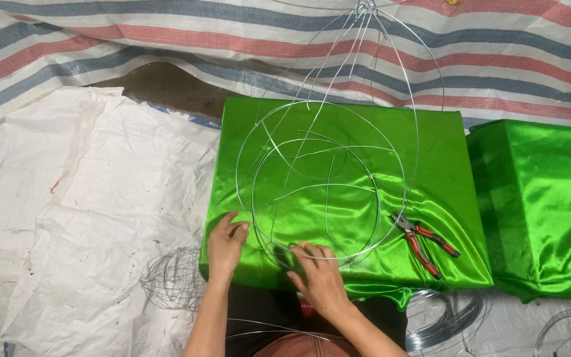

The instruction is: The person bends and shapes metal wire into a circular base and a conical structure, securing joints by twisting wire ends together by hand.

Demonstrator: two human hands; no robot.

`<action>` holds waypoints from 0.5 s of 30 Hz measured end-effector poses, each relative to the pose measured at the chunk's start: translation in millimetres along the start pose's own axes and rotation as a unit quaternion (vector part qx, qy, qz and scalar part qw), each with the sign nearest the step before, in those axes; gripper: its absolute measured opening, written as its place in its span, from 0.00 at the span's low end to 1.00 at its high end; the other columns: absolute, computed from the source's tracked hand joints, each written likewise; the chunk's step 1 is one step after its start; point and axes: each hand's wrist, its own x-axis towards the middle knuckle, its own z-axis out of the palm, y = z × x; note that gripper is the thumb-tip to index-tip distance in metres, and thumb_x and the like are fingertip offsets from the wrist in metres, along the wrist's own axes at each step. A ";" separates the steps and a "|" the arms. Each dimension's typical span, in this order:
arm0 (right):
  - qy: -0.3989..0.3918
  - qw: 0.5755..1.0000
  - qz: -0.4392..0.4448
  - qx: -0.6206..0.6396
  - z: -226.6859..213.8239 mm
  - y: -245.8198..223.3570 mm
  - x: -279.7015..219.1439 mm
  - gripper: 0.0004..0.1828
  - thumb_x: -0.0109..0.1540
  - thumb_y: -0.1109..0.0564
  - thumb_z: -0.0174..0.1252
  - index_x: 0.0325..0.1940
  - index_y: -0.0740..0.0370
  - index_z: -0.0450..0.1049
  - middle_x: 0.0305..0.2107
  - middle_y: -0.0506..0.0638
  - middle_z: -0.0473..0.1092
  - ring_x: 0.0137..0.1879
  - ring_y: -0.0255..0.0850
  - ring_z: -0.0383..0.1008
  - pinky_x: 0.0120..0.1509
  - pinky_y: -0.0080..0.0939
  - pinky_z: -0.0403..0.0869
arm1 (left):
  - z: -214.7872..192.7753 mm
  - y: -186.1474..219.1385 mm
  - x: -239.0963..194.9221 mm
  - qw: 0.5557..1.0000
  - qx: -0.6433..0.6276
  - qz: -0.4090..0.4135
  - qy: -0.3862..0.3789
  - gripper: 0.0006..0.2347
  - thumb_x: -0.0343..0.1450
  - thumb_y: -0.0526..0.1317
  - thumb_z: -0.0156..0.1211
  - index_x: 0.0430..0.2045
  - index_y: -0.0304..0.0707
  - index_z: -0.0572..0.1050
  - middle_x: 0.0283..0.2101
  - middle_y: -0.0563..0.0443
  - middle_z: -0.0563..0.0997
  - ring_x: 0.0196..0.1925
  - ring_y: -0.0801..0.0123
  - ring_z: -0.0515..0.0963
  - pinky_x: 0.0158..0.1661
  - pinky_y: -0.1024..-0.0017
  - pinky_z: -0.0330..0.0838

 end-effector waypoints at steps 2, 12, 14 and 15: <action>0.009 1.000 -0.014 0.024 -19.6 -9.2 -7.3 0.32 0.54 0.54 0.71 0.61 0.58 0.70 0.52 0.53 0.70 0.55 0.46 0.66 0.58 0.44 0.70 | 6.9 -31.3 0.0 0.999 -0.023 0.036 0.010 0.20 0.71 0.41 0.57 0.60 0.43 0.69 0.51 0.51 0.84 0.45 0.66 0.85 0.54 0.64 0.79; -0.060 0.942 -0.140 0.298 -123.0 -58.7 -3.4 0.12 0.68 0.52 0.55 0.48 0.63 0.76 0.38 0.55 0.77 0.38 0.46 0.76 0.46 0.47 0.72 | 32.2 -82.7 -36.9 0.991 -0.077 0.105 0.016 0.19 0.70 0.44 0.56 0.56 0.43 0.72 0.48 0.52 0.83 0.38 0.67 0.86 0.40 0.73 0.80; -0.069 0.936 -0.147 0.312 -128.8 -61.6 2.6 0.12 0.69 0.52 0.55 0.47 0.63 0.76 0.38 0.55 0.77 0.38 0.45 0.76 0.47 0.47 0.72 | 34.2 -70.1 -45.4 0.990 -0.131 0.048 0.004 0.19 0.71 0.39 0.54 0.57 0.39 0.70 0.49 0.47 0.83 0.40 0.63 0.86 0.44 0.70 0.82; -0.081 0.929 -0.154 0.326 -130.9 -63.1 6.2 0.12 0.69 0.52 0.54 0.46 0.63 0.76 0.38 0.54 0.77 0.39 0.45 0.76 0.47 0.46 0.72 | 34.6 -64.1 -49.1 0.983 -0.185 -0.010 -0.007 0.19 0.72 0.35 0.52 0.59 0.34 0.68 0.50 0.41 0.83 0.41 0.60 0.86 0.48 0.68 0.83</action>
